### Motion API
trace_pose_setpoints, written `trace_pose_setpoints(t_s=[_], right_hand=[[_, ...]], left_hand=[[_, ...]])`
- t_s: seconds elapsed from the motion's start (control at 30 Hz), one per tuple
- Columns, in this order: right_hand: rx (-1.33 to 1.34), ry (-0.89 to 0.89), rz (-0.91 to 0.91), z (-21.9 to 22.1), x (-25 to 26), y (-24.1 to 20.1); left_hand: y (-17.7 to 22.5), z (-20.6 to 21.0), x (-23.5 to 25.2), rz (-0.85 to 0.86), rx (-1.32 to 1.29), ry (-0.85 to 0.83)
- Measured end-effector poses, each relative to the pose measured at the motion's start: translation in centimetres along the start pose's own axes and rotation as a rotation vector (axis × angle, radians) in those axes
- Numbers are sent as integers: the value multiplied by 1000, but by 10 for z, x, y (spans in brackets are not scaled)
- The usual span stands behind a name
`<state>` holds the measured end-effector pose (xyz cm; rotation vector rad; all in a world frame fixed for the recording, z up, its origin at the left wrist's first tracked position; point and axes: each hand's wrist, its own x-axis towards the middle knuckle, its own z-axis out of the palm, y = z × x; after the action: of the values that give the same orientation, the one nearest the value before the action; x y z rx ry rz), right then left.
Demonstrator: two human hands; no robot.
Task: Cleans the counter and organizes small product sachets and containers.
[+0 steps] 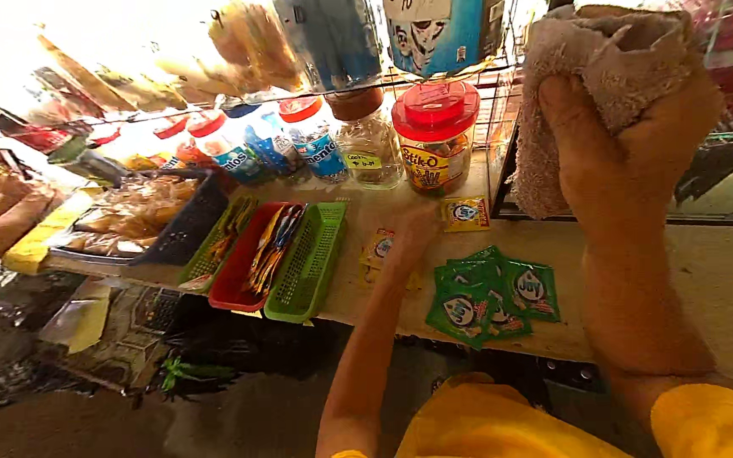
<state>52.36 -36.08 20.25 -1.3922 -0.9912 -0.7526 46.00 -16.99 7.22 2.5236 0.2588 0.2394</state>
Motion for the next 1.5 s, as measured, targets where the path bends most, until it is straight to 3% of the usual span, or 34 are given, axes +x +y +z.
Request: trace_pose_setpoints(t_s=[0.07, 0.13, 0.3, 0.43, 0.57, 0.77, 0.87, 0.97, 1.1, 1.33, 1.5], right_hand=[[-13, 6, -18, 0, 2, 0], [-25, 6, -12, -1, 2, -1], [-19, 8, -18, -2, 3, -1], [-14, -22, 6, -2, 1, 0], [-37, -60, 25, -1, -4, -1], [-7, -191, 103, 15, -8, 1], [4, -286, 156, 33, -15, 10], [-23, -378, 213, 57, -31, 14], [-68, -500, 199, 68, -46, 2], [170, -575, 90, 70, -67, -23], [253, -512, 154, 66, -61, -21]], left_hand=[[1, 18, 29, 199, 16, -88], [0, 31, 51, 266, 31, -154], [15, 32, 62, 162, 79, -240], [8, 40, 63, 86, 92, -144], [12, 20, 52, -2, 39, -66], [7, -35, -3, -38, -575, 157], [28, -28, -25, 43, -998, 362], [60, -8, -37, 184, -1123, 590], [78, -5, -44, 29, -1265, 661], [62, -45, -63, 154, -1207, 648], [94, -15, -92, 209, -786, 756]])
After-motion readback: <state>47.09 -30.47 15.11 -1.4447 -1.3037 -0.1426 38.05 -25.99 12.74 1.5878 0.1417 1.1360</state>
